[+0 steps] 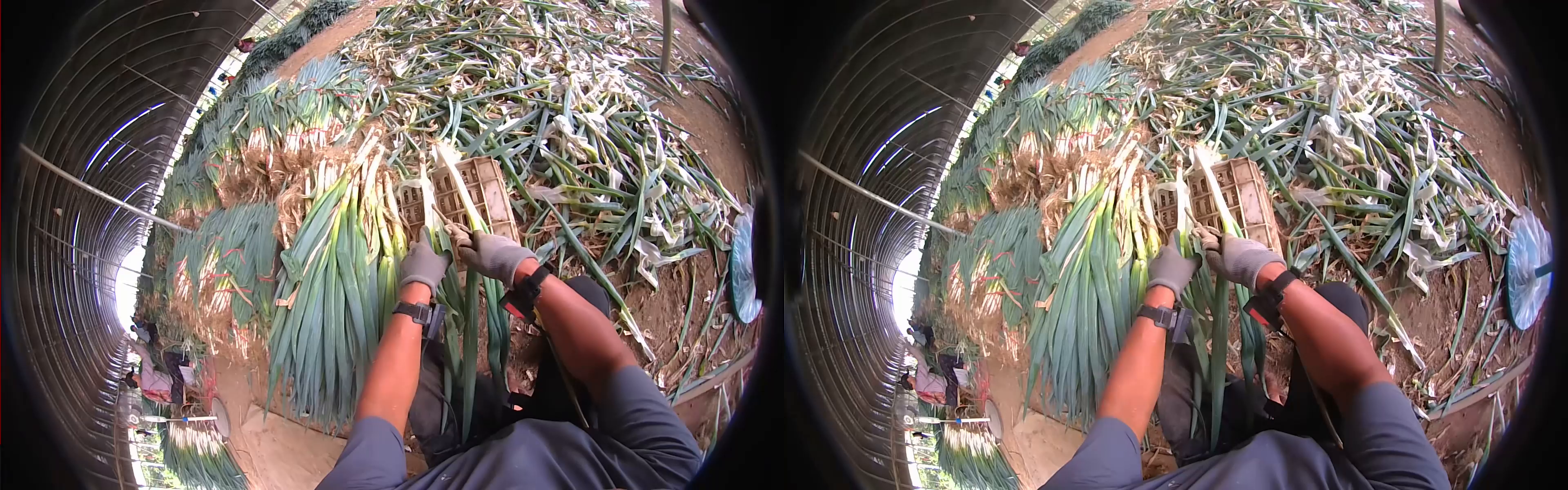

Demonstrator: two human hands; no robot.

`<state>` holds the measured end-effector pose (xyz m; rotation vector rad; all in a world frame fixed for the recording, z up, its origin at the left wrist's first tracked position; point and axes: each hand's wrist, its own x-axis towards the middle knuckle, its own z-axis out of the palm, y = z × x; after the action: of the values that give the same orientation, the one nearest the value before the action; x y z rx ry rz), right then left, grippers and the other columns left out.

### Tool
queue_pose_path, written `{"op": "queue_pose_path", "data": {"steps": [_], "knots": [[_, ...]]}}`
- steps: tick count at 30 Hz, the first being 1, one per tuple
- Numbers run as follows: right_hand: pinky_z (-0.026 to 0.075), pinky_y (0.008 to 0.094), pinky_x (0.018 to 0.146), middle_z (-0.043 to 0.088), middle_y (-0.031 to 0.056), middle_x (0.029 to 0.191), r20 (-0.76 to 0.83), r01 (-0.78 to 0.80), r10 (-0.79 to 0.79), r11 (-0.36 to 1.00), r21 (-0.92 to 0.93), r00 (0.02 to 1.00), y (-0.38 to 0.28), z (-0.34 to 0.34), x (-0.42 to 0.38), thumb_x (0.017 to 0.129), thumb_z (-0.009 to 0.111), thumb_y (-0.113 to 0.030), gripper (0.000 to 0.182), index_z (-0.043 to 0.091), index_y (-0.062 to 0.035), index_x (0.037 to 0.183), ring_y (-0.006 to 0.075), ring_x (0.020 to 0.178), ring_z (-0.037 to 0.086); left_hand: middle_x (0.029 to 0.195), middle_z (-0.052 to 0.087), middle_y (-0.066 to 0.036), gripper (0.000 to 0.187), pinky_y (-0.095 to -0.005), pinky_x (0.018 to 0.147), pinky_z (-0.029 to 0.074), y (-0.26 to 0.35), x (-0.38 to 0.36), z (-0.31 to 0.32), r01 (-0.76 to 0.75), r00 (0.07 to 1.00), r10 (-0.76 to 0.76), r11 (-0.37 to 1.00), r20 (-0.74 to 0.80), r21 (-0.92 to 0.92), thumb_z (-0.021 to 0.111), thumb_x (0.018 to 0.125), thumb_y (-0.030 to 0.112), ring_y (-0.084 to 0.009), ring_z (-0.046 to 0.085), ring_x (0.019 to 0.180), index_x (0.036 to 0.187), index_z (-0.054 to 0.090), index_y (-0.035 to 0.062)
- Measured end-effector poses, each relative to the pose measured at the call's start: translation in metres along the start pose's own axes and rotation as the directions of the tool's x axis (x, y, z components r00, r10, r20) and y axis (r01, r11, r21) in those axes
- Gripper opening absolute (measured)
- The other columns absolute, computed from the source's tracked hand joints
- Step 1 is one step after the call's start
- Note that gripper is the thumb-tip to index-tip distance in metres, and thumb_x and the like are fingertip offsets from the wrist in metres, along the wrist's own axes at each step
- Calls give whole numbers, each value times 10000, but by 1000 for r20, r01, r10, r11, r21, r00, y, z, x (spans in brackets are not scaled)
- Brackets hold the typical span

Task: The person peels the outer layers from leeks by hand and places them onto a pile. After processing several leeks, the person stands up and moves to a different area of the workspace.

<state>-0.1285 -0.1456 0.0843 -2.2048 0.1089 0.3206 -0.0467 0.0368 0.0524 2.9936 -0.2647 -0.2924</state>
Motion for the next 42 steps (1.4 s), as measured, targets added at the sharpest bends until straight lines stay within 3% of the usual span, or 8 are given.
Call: {"op": "queue_pose_path", "data": {"steps": [7,10,17,22,26,32,39,42], "knots": [[529,507,880,705,294,962,26,14,-13,999,-41,1000,9,20,5,985,451,-512,582,578,-82,1356,460,960,681,1288,622,-246,915,-451,941,536,1,-5,5,-12,1000,8,987,24,159,745,811,422,-386,671,1109,1559,333,93],[526,515,825,693,301,936,-92,22,-17,998,53,996,-3,6,1,948,518,-476,506,666,-17,1098,468,937,680,1270,628,-268,851,-476,933,545,7,-28,-6,-58,998,57,996,12,65,724,841,330,-413,668,1117,1539,336,34],[525,509,852,688,325,923,-72,25,-23,999,26,997,-2,27,33,939,524,-492,562,679,36,1053,470,959,681,1232,656,-275,825,-467,954,521,-16,-65,-7,31,995,4,938,100,-345,747,832,359,-436,634,1156,1527,398,86],[516,489,901,692,323,992,-48,41,-39,998,44,998,-16,30,29,932,524,-488,570,674,38,1094,468,1005,671,1260,675,-235,827,-377,981,495,-40,-87,6,-13,996,65,787,63,-617,775,858,308,-313,667,1147,1526,397,1],[500,496,978,677,310,1113,18,76,-76,997,33,997,-16,35,35,977,373,-475,564,587,-142,1379,467,1071,649,1261,674,-232,802,-366,967,503,-55,-100,14,-72,990,136,708,36,-702,757,884,304,-318,664,1139,1537,389,19],[517,488,963,696,315,1067,-107,-104,114,990,94,988,-26,47,37,963,448,-488,596,659,32,1164,448,1059,674,1333,611,-282,903,-436,961,519,-53,-122,20,61,990,17,842,140,-536,771,844,364,-410,641,1176,1570,326,64],[536,468,935,707,300,1032,-122,1,2,1000,21,992,-33,45,21,968,437,-478,593,685,39,1120,426,1029,691,1250,628,-297,957,-500,942,532,-34,-139,25,52,996,-52,999,77,1,726,836,458,-451,659,1094,1595,264,102],[513,464,992,640,242,1294,-21,-37,35,995,-89,999,-31,42,23,978,374,-432,536,574,-203,1420,398,1129,654,1254,622,-286,959,-497,930,536,-26,-147,28,78,994,-84,993,66,91,725,840,455,-441,666,1081,1602,250,119]]}}
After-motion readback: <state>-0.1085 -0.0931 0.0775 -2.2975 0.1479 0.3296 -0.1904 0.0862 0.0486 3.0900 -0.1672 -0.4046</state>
